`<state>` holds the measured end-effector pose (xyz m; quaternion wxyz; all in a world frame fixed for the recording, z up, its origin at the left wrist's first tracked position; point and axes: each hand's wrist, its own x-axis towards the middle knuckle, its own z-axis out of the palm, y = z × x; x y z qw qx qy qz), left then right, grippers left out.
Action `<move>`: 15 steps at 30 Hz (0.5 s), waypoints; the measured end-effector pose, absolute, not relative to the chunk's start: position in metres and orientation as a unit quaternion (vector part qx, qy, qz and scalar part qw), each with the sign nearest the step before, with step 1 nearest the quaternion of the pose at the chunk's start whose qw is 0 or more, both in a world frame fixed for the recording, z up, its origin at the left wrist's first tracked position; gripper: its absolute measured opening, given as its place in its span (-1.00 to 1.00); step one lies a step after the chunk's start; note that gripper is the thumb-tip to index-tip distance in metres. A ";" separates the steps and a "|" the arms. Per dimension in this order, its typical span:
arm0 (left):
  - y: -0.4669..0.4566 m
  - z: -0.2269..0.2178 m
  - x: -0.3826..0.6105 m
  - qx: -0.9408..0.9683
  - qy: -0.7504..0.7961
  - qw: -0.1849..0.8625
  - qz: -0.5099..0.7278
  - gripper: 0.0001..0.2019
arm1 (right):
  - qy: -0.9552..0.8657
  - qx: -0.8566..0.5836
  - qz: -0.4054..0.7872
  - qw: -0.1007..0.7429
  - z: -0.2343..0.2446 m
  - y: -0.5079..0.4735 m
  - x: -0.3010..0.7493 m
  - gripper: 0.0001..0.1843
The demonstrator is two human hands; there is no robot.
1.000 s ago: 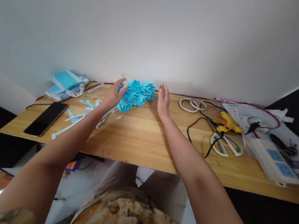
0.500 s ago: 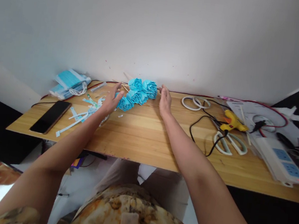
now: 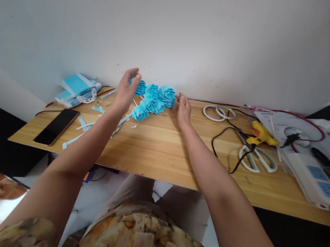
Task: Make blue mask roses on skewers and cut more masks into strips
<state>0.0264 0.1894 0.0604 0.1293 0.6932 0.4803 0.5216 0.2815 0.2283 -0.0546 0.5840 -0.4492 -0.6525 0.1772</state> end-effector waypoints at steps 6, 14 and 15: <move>0.195 0.049 0.058 0.766 0.476 0.128 0.412 -0.32 | -0.627 -0.465 0.232 0.580 -0.042 0.217 0.277 -0.06; 0.189 0.039 0.032 0.790 0.434 0.121 0.415 -0.23 | -0.728 -0.445 0.053 0.518 -0.018 0.192 0.265 -0.16; 0.190 0.038 0.032 0.795 0.429 0.119 0.412 -0.25 | -0.739 -0.445 0.042 0.504 -0.017 0.192 0.264 -0.17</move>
